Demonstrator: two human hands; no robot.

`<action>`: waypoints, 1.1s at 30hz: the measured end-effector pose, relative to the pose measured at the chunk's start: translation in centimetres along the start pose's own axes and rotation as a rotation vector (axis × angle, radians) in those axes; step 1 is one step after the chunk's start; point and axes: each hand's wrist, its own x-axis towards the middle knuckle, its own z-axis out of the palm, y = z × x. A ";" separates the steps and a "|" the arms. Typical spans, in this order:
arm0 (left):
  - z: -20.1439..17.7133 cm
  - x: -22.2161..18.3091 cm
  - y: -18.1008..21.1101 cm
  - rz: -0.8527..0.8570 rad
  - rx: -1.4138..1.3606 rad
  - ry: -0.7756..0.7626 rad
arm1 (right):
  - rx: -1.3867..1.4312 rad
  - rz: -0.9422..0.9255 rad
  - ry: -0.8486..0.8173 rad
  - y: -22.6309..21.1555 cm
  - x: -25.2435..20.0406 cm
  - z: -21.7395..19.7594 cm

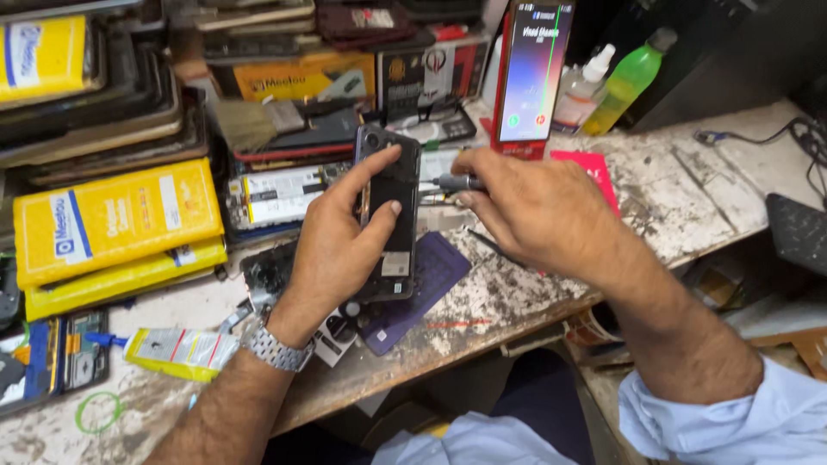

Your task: The person handles a disassembled smartphone, repeatedly inspecting the back and sides while holding it with both hands. They use a screwdriver to tighten screws on the rear camera module and the phone's frame. The person also interacts with a separate phone on a stand, pressing buttons on its screen.

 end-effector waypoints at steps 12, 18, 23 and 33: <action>-0.1 -0.6 -1.8 0.133 0.048 0.028 | -0.050 -0.002 0.027 -0.1 -0.1 0.8; -0.2 -0.4 -2.1 0.110 0.041 0.020 | 0.003 -0.006 0.031 -1.0 0.7 0.6; -0.1 -0.4 -2.5 0.096 0.079 -0.002 | 0.157 -0.139 0.139 -0.5 0.6 1.4; -0.3 0.9 -4.8 -0.136 0.180 0.146 | 0.647 0.050 0.410 0.4 -2.8 8.3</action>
